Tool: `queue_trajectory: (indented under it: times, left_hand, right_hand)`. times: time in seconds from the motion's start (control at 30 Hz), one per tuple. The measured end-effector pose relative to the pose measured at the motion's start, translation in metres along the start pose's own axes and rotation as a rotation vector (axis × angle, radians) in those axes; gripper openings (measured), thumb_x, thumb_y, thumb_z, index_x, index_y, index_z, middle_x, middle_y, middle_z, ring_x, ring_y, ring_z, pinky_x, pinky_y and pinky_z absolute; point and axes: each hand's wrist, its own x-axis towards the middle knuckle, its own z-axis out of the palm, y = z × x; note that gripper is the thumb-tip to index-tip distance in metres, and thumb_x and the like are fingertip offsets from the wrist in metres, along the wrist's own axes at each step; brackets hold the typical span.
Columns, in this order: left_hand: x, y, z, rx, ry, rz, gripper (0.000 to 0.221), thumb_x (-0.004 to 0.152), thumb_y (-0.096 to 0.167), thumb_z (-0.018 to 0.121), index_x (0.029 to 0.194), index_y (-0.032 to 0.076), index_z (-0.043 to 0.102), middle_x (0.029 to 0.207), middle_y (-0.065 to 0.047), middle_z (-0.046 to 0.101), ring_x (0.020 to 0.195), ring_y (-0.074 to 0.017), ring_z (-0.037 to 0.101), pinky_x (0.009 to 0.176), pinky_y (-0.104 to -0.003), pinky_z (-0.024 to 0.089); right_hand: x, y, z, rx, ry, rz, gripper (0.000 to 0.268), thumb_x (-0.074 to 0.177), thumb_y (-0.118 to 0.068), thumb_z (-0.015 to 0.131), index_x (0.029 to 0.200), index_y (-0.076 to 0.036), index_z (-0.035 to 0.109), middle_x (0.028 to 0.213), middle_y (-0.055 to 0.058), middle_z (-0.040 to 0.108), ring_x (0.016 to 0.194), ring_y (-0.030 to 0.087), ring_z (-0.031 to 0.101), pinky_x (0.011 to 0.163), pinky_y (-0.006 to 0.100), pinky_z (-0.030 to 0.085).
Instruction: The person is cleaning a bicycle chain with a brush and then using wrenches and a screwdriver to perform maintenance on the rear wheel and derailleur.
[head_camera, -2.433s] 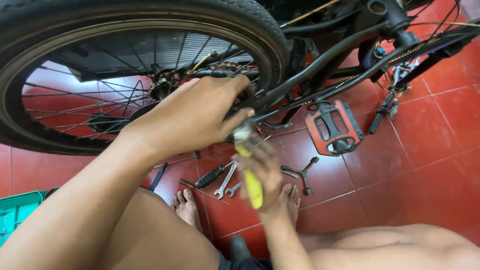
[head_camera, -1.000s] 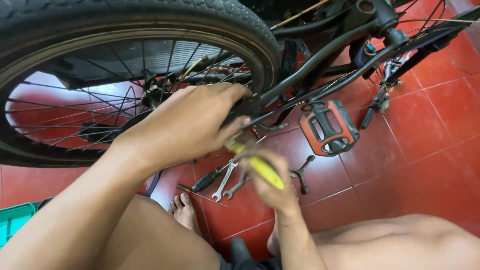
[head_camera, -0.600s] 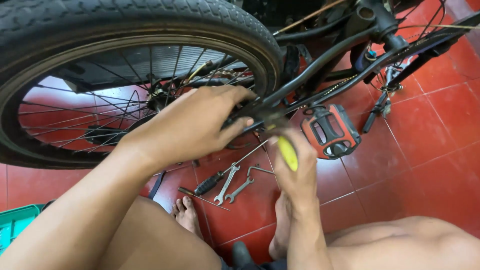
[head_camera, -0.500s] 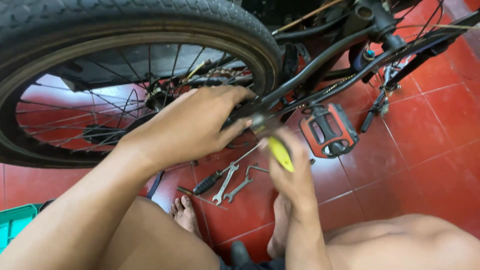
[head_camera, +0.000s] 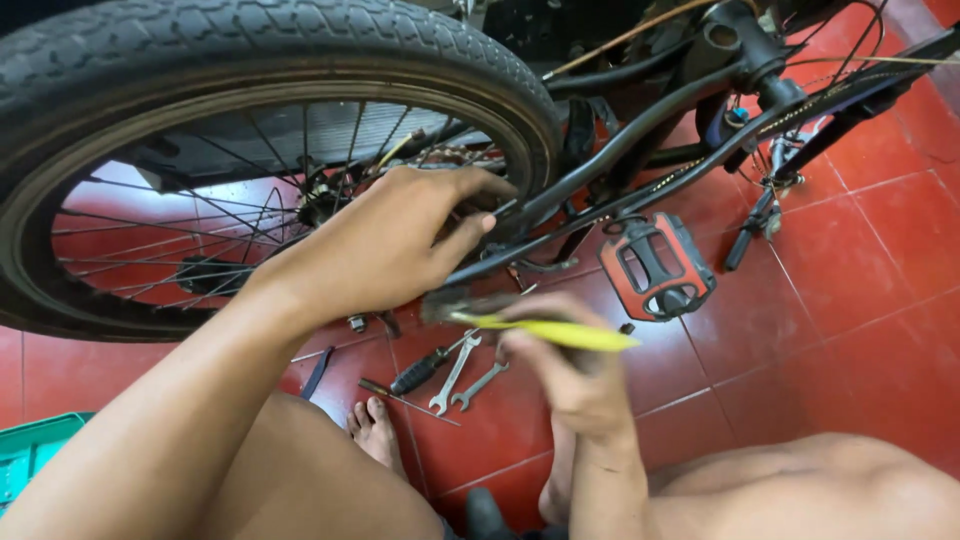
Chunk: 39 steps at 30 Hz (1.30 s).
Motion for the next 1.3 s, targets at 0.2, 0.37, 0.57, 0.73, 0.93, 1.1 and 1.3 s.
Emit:
queue_trajectory:
  times: [0.2, 0.37, 0.57, 0.73, 0.93, 1.1, 1.3]
  left_hand:
    - [0.004, -0.006, 0.001, -0.055, 0.036, -0.013, 0.03, 0.092, 0.01, 0.053, 0.113, -0.003, 0.071, 0.097, -0.012, 0.08, 0.07, -0.0304, 0.073, 0.067, -0.041, 0.055]
    - [0.002, -0.005, -0.002, -0.079, 0.029, -0.079, 0.031, 0.095, 0.012, 0.052, 0.116, 0.0, 0.071, 0.088, -0.011, 0.078, 0.063, -0.0265, 0.068, 0.061, -0.041, 0.052]
    - [0.003, -0.001, -0.004, -0.077, 0.018, -0.099, 0.03, 0.096, 0.013, 0.052, 0.117, 0.001, 0.07, 0.096, -0.011, 0.079, 0.072, -0.0289, 0.071, 0.067, -0.042, 0.053]
    - [0.005, -0.003, -0.002, -0.06, 0.019, -0.087, 0.031, 0.096, 0.014, 0.052, 0.117, 0.001, 0.07, 0.102, -0.011, 0.08, 0.077, -0.0296, 0.075, 0.07, -0.042, 0.055]
    - [0.004, -0.003, -0.003, -0.053, 0.023, -0.079, 0.029, 0.095, 0.011, 0.053, 0.114, 0.0, 0.072, 0.086, -0.01, 0.079, 0.058, -0.0239, 0.068, 0.057, -0.038, 0.053]
    - [0.005, -0.006, -0.002, -0.062, 0.022, -0.058, 0.03, 0.096, 0.012, 0.052, 0.115, 0.001, 0.072, 0.089, -0.011, 0.078, 0.061, -0.027, 0.067, 0.06, -0.041, 0.051]
    - [0.007, -0.006, -0.005, -0.065, 0.002, -0.055, 0.031, 0.096, 0.011, 0.05, 0.115, 0.0, 0.072, 0.087, -0.011, 0.078, 0.063, -0.0269, 0.071, 0.06, -0.04, 0.053]
  right_hand:
    - [0.017, 0.011, 0.002, -0.23, 0.431, -0.211, 0.016, 0.096, 0.003, 0.065, 0.109, -0.006, 0.067, 0.104, 0.004, 0.067, 0.092, 0.013, 0.063, 0.087, 0.025, 0.052]
    - [0.019, -0.001, 0.032, -0.236, 0.497, -0.481, 0.017, 0.099, 0.0, 0.057, 0.114, -0.006, 0.055, 0.141, 0.023, 0.06, 0.126, 0.031, 0.065, 0.106, 0.037, 0.057]
    - [0.011, -0.011, 0.024, -0.119, 0.471, -0.327, 0.02, 0.089, 0.009, 0.058, 0.106, -0.001, 0.061, 0.122, 0.024, 0.07, 0.099, 0.025, 0.068, 0.091, 0.032, 0.057]
    - [0.002, 0.009, 0.032, -0.284, 0.521, -0.291, 0.022, 0.088, 0.006, 0.064, 0.107, -0.005, 0.063, 0.099, 0.006, 0.07, 0.075, 0.011, 0.059, 0.064, 0.022, 0.05]
    - [0.008, 0.011, 0.035, -0.265, 0.399, -0.376, 0.022, 0.09, 0.007, 0.064, 0.11, -0.003, 0.063, 0.116, 0.016, 0.07, 0.078, 0.019, 0.071, 0.072, 0.026, 0.058]
    - [0.008, 0.001, 0.035, -0.466, 0.366, -0.442, 0.015, 0.094, 0.003, 0.062, 0.108, -0.002, 0.062, 0.137, 0.023, 0.064, 0.111, 0.026, 0.071, 0.093, 0.033, 0.064]
    - [0.01, 0.014, 0.038, -0.199, 0.176, -0.339, 0.024, 0.088, 0.012, 0.069, 0.11, 0.001, 0.068, 0.112, 0.017, 0.073, 0.072, 0.017, 0.07, 0.066, 0.025, 0.062]
